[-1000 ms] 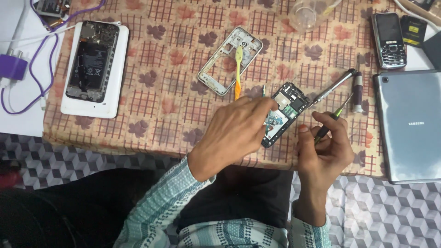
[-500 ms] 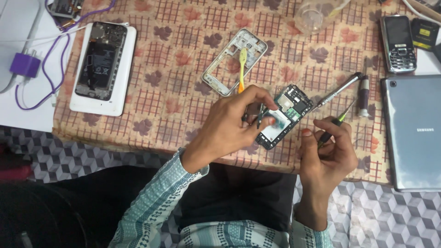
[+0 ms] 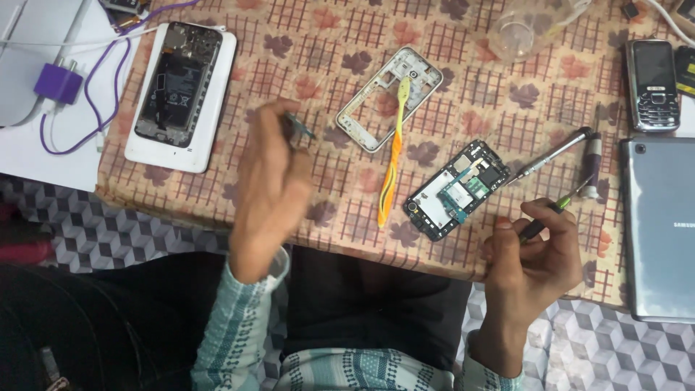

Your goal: The person uses a screwdriver to remove screws from a small circuit board, then uses a toothbrush to clean the board's surface. The person handles the board and tools throughout the clip.

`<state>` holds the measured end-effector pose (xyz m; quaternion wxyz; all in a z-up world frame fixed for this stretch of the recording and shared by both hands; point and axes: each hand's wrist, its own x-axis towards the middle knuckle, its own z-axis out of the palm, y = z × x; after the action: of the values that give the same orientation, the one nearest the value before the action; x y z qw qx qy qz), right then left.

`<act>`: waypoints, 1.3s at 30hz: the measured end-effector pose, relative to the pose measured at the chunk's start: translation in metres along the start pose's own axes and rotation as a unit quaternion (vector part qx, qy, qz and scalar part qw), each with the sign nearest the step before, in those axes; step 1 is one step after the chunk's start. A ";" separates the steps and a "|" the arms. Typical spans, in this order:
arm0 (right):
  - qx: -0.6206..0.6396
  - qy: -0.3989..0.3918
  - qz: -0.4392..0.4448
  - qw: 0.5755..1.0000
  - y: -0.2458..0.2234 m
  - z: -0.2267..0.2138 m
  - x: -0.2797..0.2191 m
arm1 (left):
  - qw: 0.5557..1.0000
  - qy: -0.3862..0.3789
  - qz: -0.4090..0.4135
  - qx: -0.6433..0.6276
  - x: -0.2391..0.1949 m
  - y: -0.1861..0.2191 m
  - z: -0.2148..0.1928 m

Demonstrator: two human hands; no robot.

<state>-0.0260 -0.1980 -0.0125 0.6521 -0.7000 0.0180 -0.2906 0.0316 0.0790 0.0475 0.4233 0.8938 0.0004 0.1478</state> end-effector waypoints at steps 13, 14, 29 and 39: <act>0.166 -0.048 0.050 0.984 -0.026 0.007 0.017 | 0.992 0.002 0.092 0.084 -0.032 0.035 0.055; 0.163 -0.070 0.047 0.983 -0.031 0.008 0.021 | 0.994 -0.015 0.077 0.076 -0.029 0.037 0.056; -0.132 -0.150 0.015 0.980 -0.052 0.029 0.049 | 0.985 0.053 0.148 0.068 -0.019 0.002 0.033; -0.310 -0.144 -0.039 0.939 -0.043 0.021 0.022 | 0.975 0.058 0.208 -0.052 -0.015 0.040 0.060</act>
<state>-0.0138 -0.1816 0.0365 0.3863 -0.9021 -0.0139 -0.1917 0.0281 0.0059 0.0375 0.4288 0.8409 -0.1681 0.2843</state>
